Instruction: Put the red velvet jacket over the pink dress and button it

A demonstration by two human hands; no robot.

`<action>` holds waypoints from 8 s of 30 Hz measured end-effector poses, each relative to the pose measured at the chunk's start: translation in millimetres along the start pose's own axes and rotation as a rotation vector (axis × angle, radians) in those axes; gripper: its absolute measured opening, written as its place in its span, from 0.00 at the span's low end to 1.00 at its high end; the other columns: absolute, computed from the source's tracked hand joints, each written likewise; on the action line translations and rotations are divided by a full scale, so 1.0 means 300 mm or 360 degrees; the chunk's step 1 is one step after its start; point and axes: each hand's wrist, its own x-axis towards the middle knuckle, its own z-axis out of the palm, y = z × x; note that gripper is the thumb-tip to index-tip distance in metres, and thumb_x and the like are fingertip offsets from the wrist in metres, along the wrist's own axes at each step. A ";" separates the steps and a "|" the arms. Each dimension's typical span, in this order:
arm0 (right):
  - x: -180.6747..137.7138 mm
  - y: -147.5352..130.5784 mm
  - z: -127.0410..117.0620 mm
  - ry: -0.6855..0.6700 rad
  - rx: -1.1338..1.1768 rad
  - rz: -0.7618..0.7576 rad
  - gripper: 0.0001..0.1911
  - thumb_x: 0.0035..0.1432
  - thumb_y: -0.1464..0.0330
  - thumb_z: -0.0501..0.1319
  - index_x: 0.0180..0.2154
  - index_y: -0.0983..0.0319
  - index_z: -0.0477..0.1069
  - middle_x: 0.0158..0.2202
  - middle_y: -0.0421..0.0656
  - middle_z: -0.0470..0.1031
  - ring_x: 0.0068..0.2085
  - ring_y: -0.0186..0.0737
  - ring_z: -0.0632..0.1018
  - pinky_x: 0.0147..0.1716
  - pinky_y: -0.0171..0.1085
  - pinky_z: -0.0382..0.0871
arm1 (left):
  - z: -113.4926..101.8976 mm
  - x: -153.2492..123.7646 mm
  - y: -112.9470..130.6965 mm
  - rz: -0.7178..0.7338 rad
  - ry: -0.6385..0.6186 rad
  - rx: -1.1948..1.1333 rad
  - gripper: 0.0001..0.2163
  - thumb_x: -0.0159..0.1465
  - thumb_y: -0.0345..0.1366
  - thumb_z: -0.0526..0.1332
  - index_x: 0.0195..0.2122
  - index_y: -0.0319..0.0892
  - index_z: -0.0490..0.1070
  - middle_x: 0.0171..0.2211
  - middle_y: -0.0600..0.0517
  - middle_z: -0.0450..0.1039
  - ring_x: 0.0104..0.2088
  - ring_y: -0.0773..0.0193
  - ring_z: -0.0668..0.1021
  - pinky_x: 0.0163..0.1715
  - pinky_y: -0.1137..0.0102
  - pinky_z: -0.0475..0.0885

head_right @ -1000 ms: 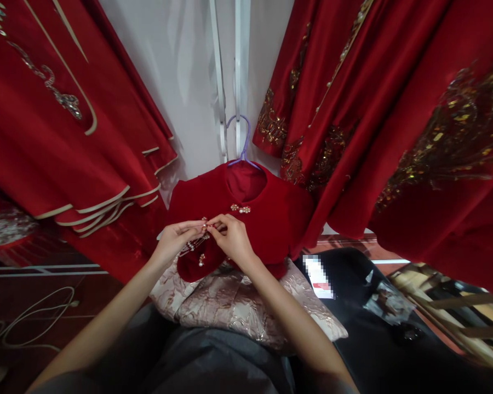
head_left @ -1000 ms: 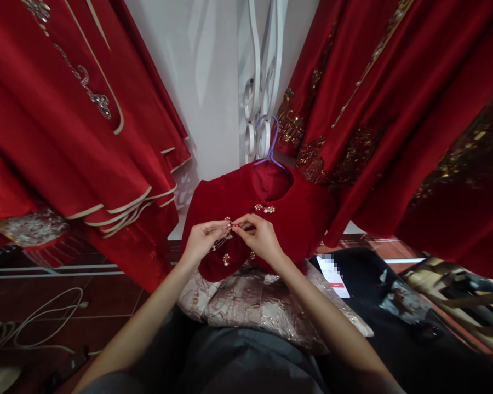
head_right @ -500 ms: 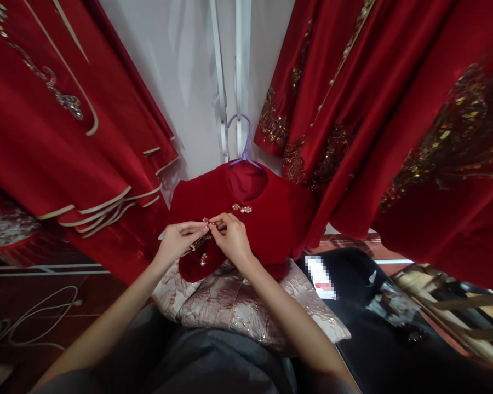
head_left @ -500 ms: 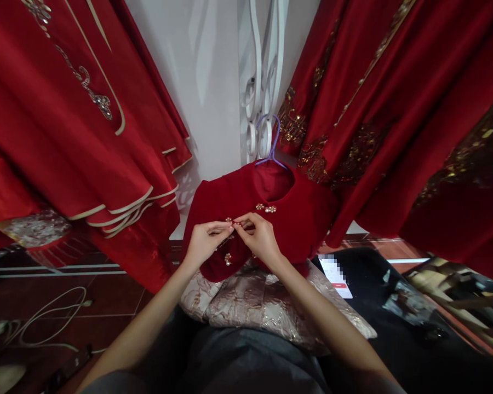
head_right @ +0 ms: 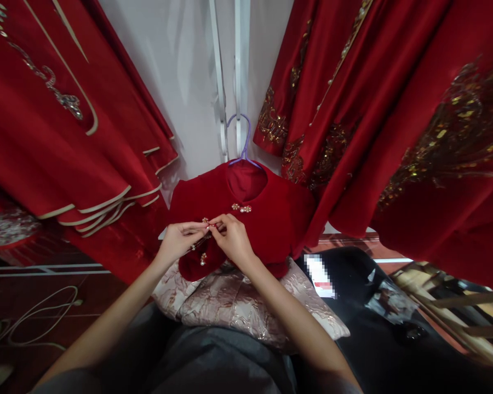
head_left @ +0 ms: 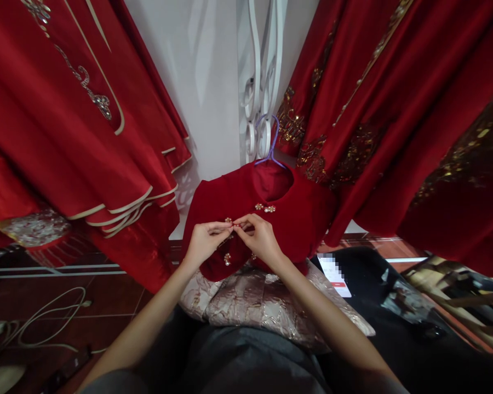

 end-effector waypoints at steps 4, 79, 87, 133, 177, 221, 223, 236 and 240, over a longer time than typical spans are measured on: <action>-0.002 0.006 0.003 0.0017 -0.0016 -0.0009 0.06 0.58 0.70 0.60 0.37 0.62 0.74 0.34 0.42 0.73 0.31 0.32 0.76 0.29 0.29 0.74 | -0.006 0.000 -0.013 0.0002 -0.0031 0.0025 0.18 0.48 0.42 0.70 0.36 0.33 0.78 0.36 0.43 0.81 0.36 0.55 0.82 0.43 0.62 0.77; -0.199 0.105 0.068 -0.0277 -0.0126 0.0234 0.12 0.52 0.79 0.60 0.39 0.64 0.72 0.36 0.44 0.70 0.33 0.33 0.75 0.37 0.35 0.74 | 0.022 -0.051 -0.020 -0.0131 -0.0716 0.1342 0.02 0.50 0.28 0.63 0.26 0.40 0.73 0.27 0.51 0.79 0.29 0.63 0.80 0.29 0.74 0.69; -0.182 0.108 0.046 -0.0314 -0.0209 0.0278 0.18 0.52 0.78 0.61 0.45 0.63 0.75 0.35 0.43 0.71 0.31 0.33 0.74 0.36 0.36 0.74 | 0.005 -0.035 -0.078 -0.0174 -0.0663 0.1038 0.04 0.49 0.29 0.62 0.27 0.41 0.75 0.25 0.52 0.79 0.28 0.64 0.80 0.30 0.74 0.71; -0.150 0.035 -0.066 -0.0412 -0.0513 0.0158 0.08 0.59 0.70 0.59 0.42 0.57 0.71 0.37 0.40 0.75 0.35 0.34 0.77 0.34 0.32 0.70 | -0.036 -0.049 0.041 -0.0166 -0.0672 0.1479 0.07 0.51 0.25 0.63 0.29 0.43 0.76 0.28 0.54 0.80 0.32 0.64 0.80 0.29 0.75 0.67; -0.113 0.030 -0.206 -0.1089 0.0024 0.0350 0.06 0.49 0.74 0.63 0.33 0.63 0.72 0.31 0.41 0.79 0.32 0.34 0.79 0.33 0.33 0.72 | 0.002 0.025 -0.047 -0.0662 -0.0247 -0.0642 0.09 0.60 0.34 0.64 0.40 0.36 0.74 0.42 0.44 0.79 0.43 0.63 0.79 0.52 0.63 0.72; -0.087 -0.062 -0.422 -0.0645 -0.0102 0.0249 0.10 0.60 0.66 0.58 0.42 0.59 0.74 0.40 0.43 0.79 0.39 0.36 0.79 0.41 0.37 0.75 | 0.221 0.172 0.149 0.1387 -0.0127 0.1681 0.06 0.65 0.33 0.56 0.37 0.40 0.73 0.43 0.46 0.69 0.47 0.56 0.69 0.54 0.51 0.58; -0.084 -0.069 -0.425 -0.0602 -0.0111 0.0243 0.10 0.60 0.64 0.58 0.41 0.60 0.74 0.39 0.43 0.79 0.39 0.36 0.79 0.40 0.37 0.75 | 0.217 0.183 0.140 0.1602 -0.0148 0.1675 0.07 0.65 0.32 0.54 0.37 0.40 0.72 0.41 0.48 0.72 0.46 0.59 0.71 0.59 0.50 0.54; -0.053 -0.053 -0.355 0.0098 0.0186 0.0188 0.13 0.58 0.60 0.61 0.43 0.60 0.72 0.46 0.46 0.76 0.48 0.41 0.77 0.48 0.42 0.73 | 0.230 0.208 0.106 0.1906 -0.0036 0.1798 0.10 0.68 0.32 0.48 0.36 0.40 0.69 0.26 0.55 0.72 0.29 0.66 0.75 0.64 0.48 0.54; 0.000 -0.055 -0.235 0.0196 0.0573 0.0214 0.25 0.57 0.55 0.60 0.53 0.59 0.65 0.58 0.49 0.68 0.59 0.44 0.70 0.58 0.45 0.66 | 0.224 0.187 0.115 0.1607 0.0068 0.1774 0.12 0.69 0.35 0.49 0.47 0.37 0.67 0.33 0.49 0.76 0.33 0.62 0.77 0.63 0.46 0.53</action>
